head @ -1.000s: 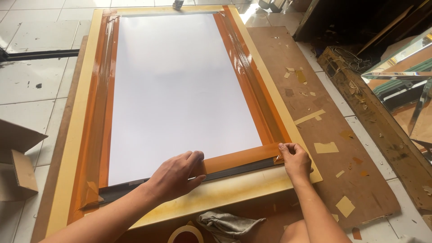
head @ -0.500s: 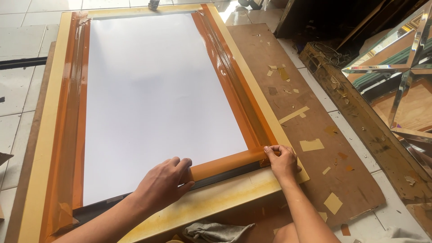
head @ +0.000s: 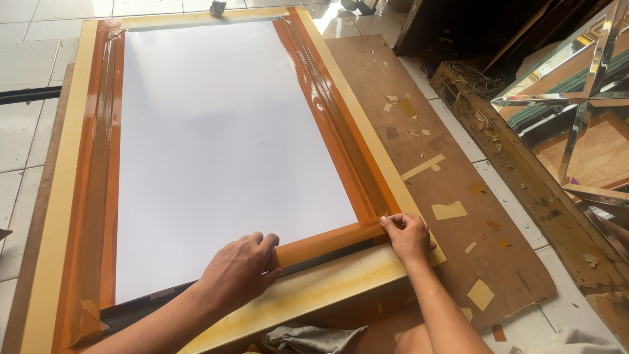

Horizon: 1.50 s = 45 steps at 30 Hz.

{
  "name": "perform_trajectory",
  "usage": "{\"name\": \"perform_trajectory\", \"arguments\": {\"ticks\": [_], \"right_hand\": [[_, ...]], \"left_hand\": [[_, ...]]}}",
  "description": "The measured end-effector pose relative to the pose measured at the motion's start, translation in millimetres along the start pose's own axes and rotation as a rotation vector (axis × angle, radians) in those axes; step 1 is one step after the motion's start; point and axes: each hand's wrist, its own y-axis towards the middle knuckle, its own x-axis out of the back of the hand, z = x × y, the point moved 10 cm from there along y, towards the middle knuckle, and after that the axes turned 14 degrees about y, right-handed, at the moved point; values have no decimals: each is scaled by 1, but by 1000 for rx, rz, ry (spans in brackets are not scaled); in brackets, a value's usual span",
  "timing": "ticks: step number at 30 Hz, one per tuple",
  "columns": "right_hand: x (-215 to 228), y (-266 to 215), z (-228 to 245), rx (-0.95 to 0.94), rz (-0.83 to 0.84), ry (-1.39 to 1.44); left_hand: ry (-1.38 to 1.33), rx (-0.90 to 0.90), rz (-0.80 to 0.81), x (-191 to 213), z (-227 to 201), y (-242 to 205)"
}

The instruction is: Applying adhesive tape to the backboard of a picture frame to seal the edges.

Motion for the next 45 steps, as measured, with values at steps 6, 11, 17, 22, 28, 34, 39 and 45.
{"name": "perform_trajectory", "arguments": {"ticks": [6, 11, 17, 22, 28, 34, 39, 45], "right_hand": [[0, 0, 2, -1, 3, 2], [0, -2, 5, -3, 9, -4], [0, -2, 5, -10, -5, -3], [1, -2, 6, 7, -5, -23], [0, 0, 4, 26, -25, -36], [13, -27, 11, 90, -119, 34], [1, -61, 29, 244, -8, -222], [-25, -59, 25, 190, 61, -297]], "left_hand": [[21, -5, -5, -6, 1, 0], [51, -16, -20, -11, -1, 0], [72, -9, -2, -11, 0, 4], [107, -14, -24, -16, -1, 8], [113, 3, -25, -16, 0, 9], [87, 17, -18, -16, 3, 8], [93, -2, -35, -16, 0, 9], [110, 0, -41, -18, -1, 12]]}}
